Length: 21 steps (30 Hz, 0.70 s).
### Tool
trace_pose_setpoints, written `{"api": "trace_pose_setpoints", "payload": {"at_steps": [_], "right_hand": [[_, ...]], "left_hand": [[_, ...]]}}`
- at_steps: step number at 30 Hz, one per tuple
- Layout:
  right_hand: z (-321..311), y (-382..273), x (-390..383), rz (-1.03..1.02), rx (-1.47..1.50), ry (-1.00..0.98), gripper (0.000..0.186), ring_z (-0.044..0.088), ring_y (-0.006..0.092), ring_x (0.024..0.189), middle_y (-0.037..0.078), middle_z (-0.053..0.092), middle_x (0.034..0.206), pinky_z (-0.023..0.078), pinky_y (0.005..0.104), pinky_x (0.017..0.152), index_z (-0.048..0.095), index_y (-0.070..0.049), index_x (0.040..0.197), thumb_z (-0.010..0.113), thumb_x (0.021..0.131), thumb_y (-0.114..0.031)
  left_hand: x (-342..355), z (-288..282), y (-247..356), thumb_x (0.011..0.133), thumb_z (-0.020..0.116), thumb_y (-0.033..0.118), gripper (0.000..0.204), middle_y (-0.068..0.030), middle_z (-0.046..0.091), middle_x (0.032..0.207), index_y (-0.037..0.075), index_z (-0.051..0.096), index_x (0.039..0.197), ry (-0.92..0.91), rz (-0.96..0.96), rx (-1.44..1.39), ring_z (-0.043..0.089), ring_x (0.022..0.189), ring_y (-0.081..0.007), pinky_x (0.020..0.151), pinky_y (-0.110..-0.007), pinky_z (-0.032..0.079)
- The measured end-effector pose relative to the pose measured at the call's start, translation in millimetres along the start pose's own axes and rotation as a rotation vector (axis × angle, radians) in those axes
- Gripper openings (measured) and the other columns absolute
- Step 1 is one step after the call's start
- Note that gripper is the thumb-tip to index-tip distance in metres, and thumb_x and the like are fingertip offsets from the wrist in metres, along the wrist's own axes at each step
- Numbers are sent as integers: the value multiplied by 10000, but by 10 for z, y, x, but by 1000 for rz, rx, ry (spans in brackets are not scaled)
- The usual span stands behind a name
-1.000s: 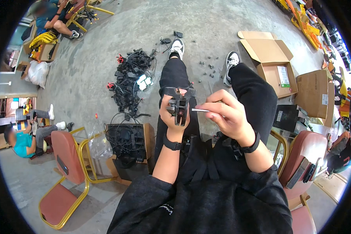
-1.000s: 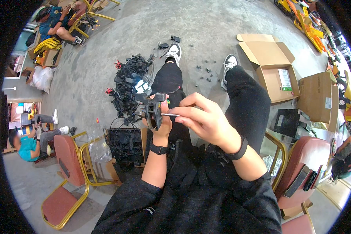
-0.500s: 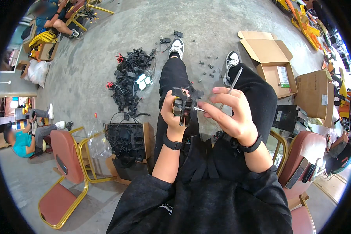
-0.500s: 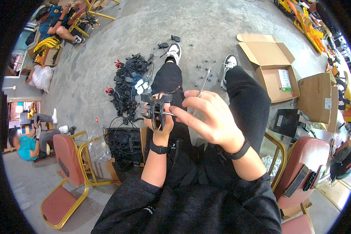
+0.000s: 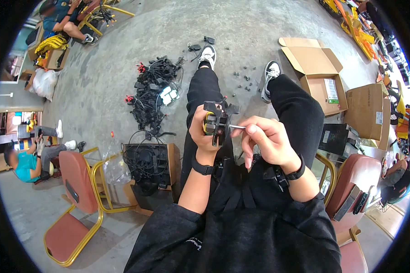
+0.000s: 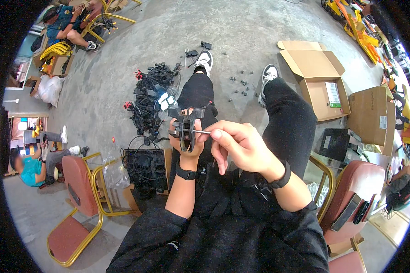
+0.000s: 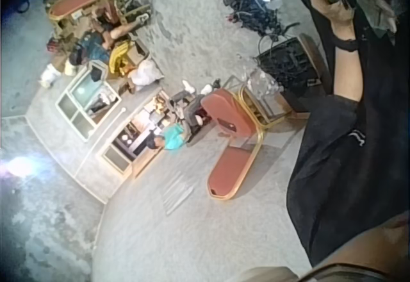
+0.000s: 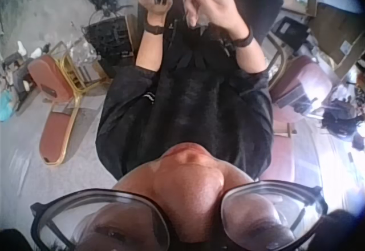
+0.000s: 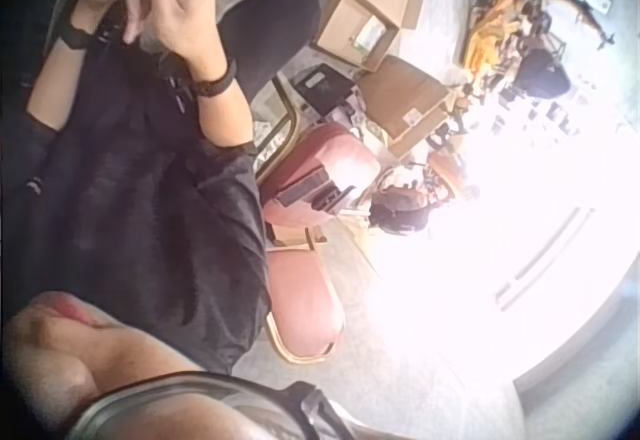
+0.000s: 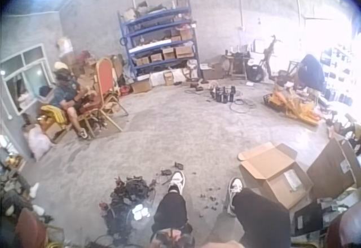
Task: The person sits on the floor and uses a screwdriver to tighten screws on a small black electronic component held in their hands. They repeatedly adjust the component's position and manipulate the screwdriver to secure the parts.
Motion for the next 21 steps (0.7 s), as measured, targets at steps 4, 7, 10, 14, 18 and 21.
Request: {"api": "trace_pose_setpoints", "payload": {"at_steps": [4, 7, 10, 14, 18, 21], "right_hand": [[-65, -114, 18, -163, -302, 33, 163, 601, 151, 555, 65, 584, 650, 479, 263, 529, 634, 10, 950, 534, 946, -119], [-64, -282, 4, -427, -524, 80, 116, 600, 181, 672, 82, 589, 769, 480, 281, 604, 645, -7, 959, 595, 899, -93], [-55, -335, -26, -500, -613, 107, 145, 587, 204, 771, 86, 579, 873, 483, 291, 665, 656, -29, 976, 657, 836, -65], [-34, -447, -84, -632, -768, 176, 264, 593, 230, 842, 71, 558, 934, 493, 317, 715, 673, -65, 993, 732, 736, -64], [138, -633, -197, -833, -1065, 214, 375, 610, 256, 925, 61, 560, 970, 499, 346, 763, 688, -94, 1015, 771, 650, -76], [169, -682, -261, -868, -1158, 244, 410, 613, 264, 969, 55, 562, 985, 502, 350, 780, 694, -105, 1029, 777, 629, -83]], "left_hand": [[10, -4, -10, 816, 703, 302, 389, -140, 626, 943, -4, 563, 1012, 4, -56, 6, 619, 850, -239, 769, -320, 487], [4, -4, -33, 818, 697, 270, 356, -140, 626, 938, -1, 561, 1006, 15, -82, 28, 620, 841, -237, 764, -318, 488], [24, 1, 7, 822, 688, 240, 325, -138, 627, 933, 1, 559, 1001, 10, -55, 29, 622, 838, -234, 761, -316, 489], [24, 17, 9, 819, 687, 221, 312, -138, 629, 932, 2, 557, 999, 5, -46, 45, 623, 838, -236, 761, -317, 491], [17, 1, 12, 817, 682, 208, 297, -141, 629, 935, 5, 558, 997, -3, -50, 69, 622, 839, -243, 765, -322, 492], [23, 9, 25, 812, 699, 236, 322, -132, 633, 939, 9, 562, 993, 6, -50, 20, 618, 856, -257, 775, -332, 487]]}}
Point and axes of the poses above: each hand's wrist, its own x-axis towards the middle knuckle, its own z-axis out of the palm, y = z × x, the point moved 10 cm from there along x, towards the middle knuckle
